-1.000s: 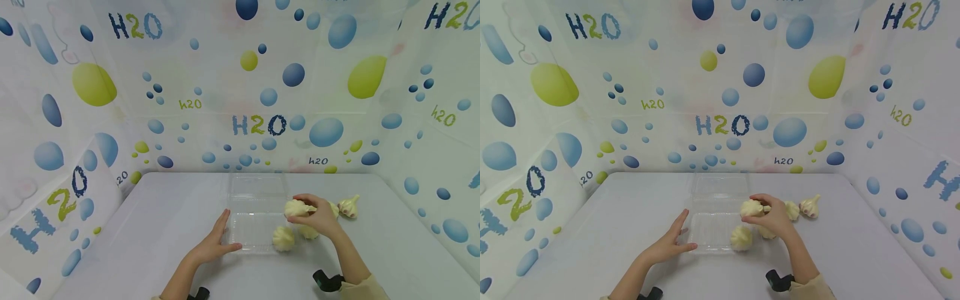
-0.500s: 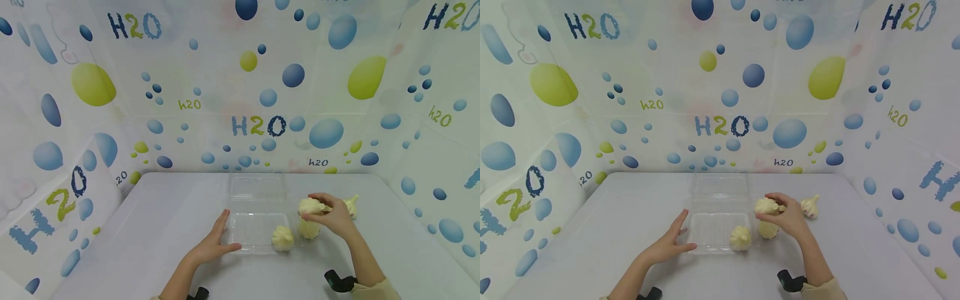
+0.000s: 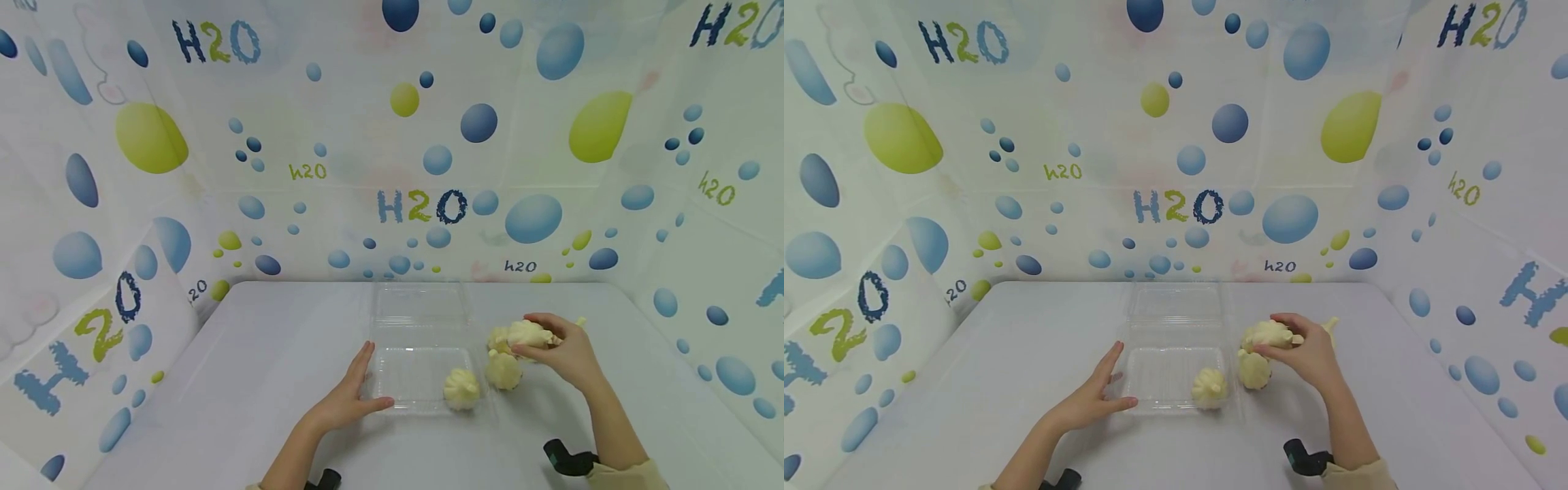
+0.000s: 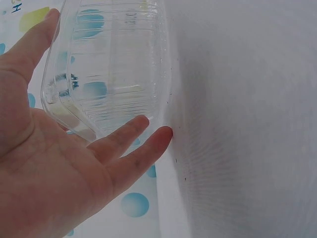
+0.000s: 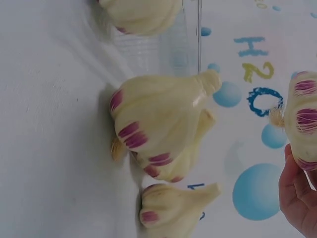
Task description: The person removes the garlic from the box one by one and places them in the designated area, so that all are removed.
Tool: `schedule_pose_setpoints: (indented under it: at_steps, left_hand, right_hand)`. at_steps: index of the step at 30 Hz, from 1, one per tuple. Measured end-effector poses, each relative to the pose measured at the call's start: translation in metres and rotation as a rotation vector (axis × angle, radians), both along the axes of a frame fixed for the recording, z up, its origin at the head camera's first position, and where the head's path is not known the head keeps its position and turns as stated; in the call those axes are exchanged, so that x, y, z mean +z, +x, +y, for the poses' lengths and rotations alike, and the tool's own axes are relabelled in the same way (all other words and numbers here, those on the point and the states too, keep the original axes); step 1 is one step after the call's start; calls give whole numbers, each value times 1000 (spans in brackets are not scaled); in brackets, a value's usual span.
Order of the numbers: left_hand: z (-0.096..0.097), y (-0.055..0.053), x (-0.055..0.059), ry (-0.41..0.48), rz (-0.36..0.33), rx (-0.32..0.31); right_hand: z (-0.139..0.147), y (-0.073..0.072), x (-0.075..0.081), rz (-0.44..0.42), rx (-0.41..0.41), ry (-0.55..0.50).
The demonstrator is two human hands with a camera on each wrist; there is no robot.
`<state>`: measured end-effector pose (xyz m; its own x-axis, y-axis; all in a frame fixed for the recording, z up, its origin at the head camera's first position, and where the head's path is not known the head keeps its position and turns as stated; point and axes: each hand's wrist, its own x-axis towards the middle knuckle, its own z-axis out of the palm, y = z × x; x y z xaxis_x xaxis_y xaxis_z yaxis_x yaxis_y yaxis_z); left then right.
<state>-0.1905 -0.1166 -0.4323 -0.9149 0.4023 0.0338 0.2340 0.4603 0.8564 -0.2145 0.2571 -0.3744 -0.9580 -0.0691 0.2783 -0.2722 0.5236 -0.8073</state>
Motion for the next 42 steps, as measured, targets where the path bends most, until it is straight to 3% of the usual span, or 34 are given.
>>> schedule_pose_setpoints:
  at_steps: [23,33,42]
  left_hand:
    - [-1,0,0,4,2,2]
    - [-1,-1,-2,2,5,-3]
    - [-1,-2,-3,-13,22,-1]
  right_hand:
    - [28,-1,-10,-52,-105,79]
    - [38,-7,-33,-136,-95,74]
    - [39,-9,-47,-150,-66,95]
